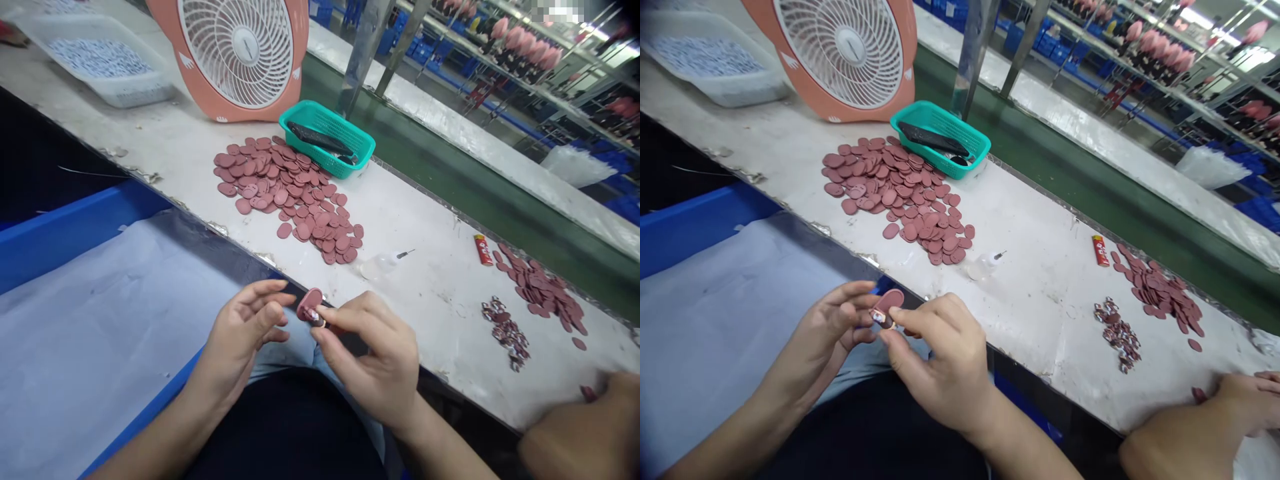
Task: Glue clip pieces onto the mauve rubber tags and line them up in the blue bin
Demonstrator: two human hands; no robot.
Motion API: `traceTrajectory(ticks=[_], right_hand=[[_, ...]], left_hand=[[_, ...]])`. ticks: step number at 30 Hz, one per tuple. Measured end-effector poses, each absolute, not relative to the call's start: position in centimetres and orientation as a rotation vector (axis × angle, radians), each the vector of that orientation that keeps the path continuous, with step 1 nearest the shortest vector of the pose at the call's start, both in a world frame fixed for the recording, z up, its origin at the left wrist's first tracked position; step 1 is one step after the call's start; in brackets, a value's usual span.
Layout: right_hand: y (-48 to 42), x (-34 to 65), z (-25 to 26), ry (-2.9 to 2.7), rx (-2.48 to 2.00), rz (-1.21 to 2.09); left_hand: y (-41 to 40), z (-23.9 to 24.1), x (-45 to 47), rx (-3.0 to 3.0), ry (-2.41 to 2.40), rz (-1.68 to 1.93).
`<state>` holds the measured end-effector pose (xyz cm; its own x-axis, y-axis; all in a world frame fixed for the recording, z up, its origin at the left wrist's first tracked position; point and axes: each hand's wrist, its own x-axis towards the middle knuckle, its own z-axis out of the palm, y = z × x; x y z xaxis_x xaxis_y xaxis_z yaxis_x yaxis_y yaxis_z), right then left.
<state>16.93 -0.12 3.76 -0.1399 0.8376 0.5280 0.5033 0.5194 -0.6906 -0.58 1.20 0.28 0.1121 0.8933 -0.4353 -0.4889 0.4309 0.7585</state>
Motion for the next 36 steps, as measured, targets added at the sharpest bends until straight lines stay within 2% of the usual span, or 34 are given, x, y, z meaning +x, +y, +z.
traceTrajectory(ticks=[2, 6, 13, 18, 22, 28, 36], right_hand=[[-0.1, 15.5, 2.7, -1.835, -1.098, 0.203], [0.3, 13.4, 0.5, -1.960, -0.978, -0.076], [1.3, 11.3, -2.5, -2.042, -0.946, -0.039], [1.8, 10.5, -2.5, -2.095, -0.921, -0.013], [1.8, 13.0, -2.1, -2.108, -0.951, -0.107], [2.8, 17.1, -3.8, -2.157, -1.140, -0.301], [3.7, 17.3, -5.1, -2.246, -1.107, -0.349]], left_hand=[[0.4, 0.3, -0.8, 0.510, 1.117, 1.221], [-0.8, -0.3, -1.2, 0.580, 1.130, 1.266], [-0.8, -1.8, -2.3, 0.559, 1.294, 1.276], [0.1, -3.4, -4.4, 0.621, 1.442, 1.226], [4.4, -7.2, -8.1, 0.754, 1.631, 1.169], [13.1, -14.5, -12.2, 1.086, 1.913, 0.879], [16.9, -18.9, -11.7, 1.339, 2.104, 0.599]])
